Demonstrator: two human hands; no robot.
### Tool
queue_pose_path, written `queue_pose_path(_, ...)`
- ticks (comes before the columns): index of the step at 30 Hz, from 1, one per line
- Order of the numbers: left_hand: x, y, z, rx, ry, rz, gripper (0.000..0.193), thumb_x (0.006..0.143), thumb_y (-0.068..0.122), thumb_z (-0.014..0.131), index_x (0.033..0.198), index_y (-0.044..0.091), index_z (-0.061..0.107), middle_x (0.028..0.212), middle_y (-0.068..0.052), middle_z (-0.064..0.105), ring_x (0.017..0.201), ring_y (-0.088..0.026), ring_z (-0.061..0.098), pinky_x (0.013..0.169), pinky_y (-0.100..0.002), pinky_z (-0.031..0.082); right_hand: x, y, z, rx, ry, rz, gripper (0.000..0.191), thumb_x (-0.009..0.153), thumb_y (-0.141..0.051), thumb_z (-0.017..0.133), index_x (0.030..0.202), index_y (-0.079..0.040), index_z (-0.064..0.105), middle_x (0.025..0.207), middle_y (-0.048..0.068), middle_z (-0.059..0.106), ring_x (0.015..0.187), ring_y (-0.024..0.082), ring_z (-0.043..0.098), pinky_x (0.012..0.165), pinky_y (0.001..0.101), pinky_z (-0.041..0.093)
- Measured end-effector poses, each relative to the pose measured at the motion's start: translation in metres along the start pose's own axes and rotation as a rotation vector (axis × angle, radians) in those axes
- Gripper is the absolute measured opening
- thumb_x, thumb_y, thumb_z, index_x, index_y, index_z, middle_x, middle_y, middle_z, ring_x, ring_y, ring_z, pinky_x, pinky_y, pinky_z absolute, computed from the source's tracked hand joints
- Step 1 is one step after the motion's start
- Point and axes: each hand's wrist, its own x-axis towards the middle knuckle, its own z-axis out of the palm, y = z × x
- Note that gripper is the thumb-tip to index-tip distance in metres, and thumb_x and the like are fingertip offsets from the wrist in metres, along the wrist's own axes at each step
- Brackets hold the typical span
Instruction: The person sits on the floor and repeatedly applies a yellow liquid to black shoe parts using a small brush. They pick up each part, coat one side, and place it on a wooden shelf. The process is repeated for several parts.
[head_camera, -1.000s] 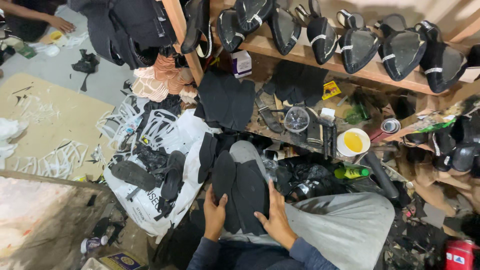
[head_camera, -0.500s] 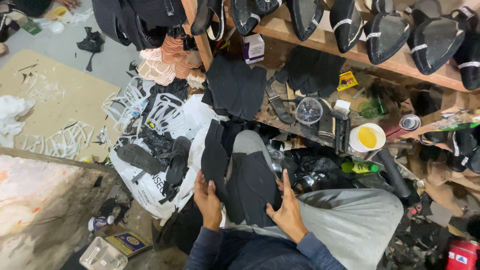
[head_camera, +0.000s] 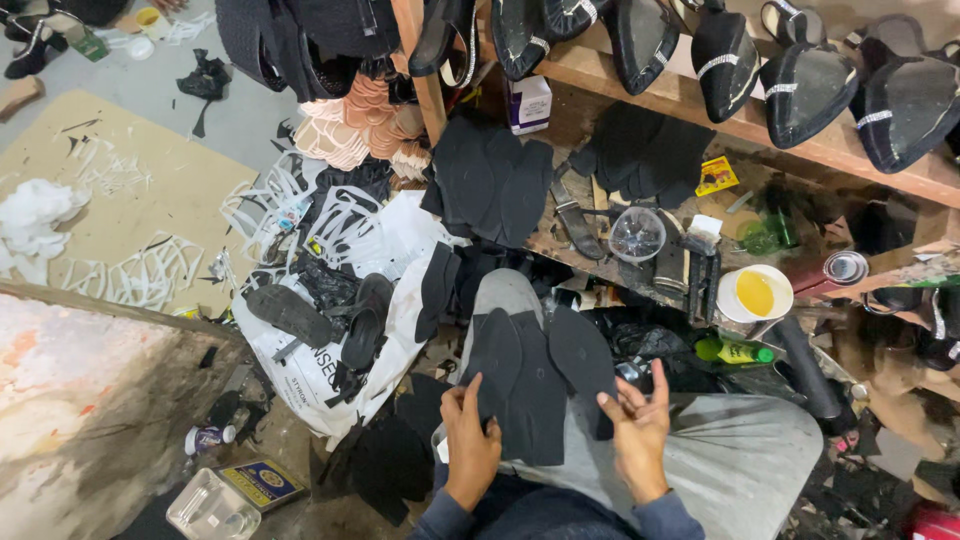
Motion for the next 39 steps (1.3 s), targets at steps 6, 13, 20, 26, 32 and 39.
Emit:
queue_pose_path(6, 0.026, 0.029, -0.012, -0.245, -0.131, -0.120, 0.048, 0.086, 0.008, 0.069, 0.133, 0.002, 0.062, 0.124, -0.022, 0.054, 0.103, -0.042, 0.058, 0.088, -0.055, 0.050, 0.010, -0.089, -0.008, 0.070, -0.258, 0.025, 0.100, 0.080, 0.010, 0.067, 0.165, -0.013, 0.019, 0.113, 0.016, 0.073, 0.102, 0.019, 0.068, 0.091, 0.0317, 0.054)
queue_pose_path(13, 0.070, 0.108, -0.031, -1.995, -1.343, -0.613, 0.064, 0.109, 0.051, 0.035, 0.156, 0.008, 0.042, 0.159, -0.021, 0.041, 0.142, -0.039, 0.046, 0.113, -0.061, 0.044, 0.027, -0.170, 0.021, -0.540, -0.854, -0.101, 0.086, 0.082, 0.000, 0.080, 0.158, -0.012, 0.042, 0.103, 0.013, 0.076, 0.090, 0.015, 0.067, 0.088, 0.0295, 0.056)
queue_pose_path(20, 0.076, 0.145, -0.030, -2.067, -0.928, -0.516, 0.052, 0.109, 0.023, 0.038, 0.160, 0.018, 0.036, 0.164, -0.019, 0.035, 0.152, -0.039, 0.033, 0.117, -0.049, 0.042, 0.126, -0.155, -0.056, -0.613, 0.136, -0.592, 0.059, 0.100, 0.000, 0.060, 0.156, -0.009, 0.044, 0.110, 0.009, 0.073, 0.096, 0.014, 0.067, 0.086, 0.0282, 0.053)
queue_pose_path(26, 0.084, 0.154, -0.004, -2.251, -0.969, -0.619, 0.054, 0.109, 0.026, 0.043, 0.162, 0.016, 0.035, 0.165, -0.015, 0.035, 0.152, -0.034, 0.032, 0.116, -0.047, 0.040, 0.162, -0.104, -0.134, -1.230, 0.314, -0.788, 0.051, 0.084, 0.008, 0.062, 0.132, -0.010, 0.068, 0.116, 0.017, 0.061, 0.110, 0.038, 0.056, 0.096, 0.0464, 0.048)
queue_pose_path(32, 0.093, 0.178, 0.027, -2.226, -1.025, -0.614, 0.056, 0.110, 0.031, 0.044, 0.162, 0.012, 0.034, 0.160, -0.013, 0.042, 0.142, -0.028, 0.046, 0.119, -0.046, 0.037, 0.175, -0.099, -0.135, -1.540, 0.205, -0.707, 0.054, 0.072, -0.002, 0.071, 0.124, -0.015, 0.074, 0.112, 0.015, 0.057, 0.111, 0.036, 0.051, 0.089, 0.0458, 0.044)
queue_pose_path(39, 0.084, 0.188, 0.038, -2.080, -0.945, -0.596, 0.057, 0.109, 0.027, 0.042, 0.161, 0.004, 0.033, 0.158, -0.014, 0.045, 0.139, -0.026, 0.049, 0.124, -0.047, 0.031, 0.193, -0.114, -0.125, -1.748, 0.111, -0.712, 0.033, 0.078, -0.011, 0.070, 0.103, -0.028, 0.082, 0.107, 0.012, 0.057, 0.112, 0.037, 0.050, 0.093, 0.0486, 0.036)
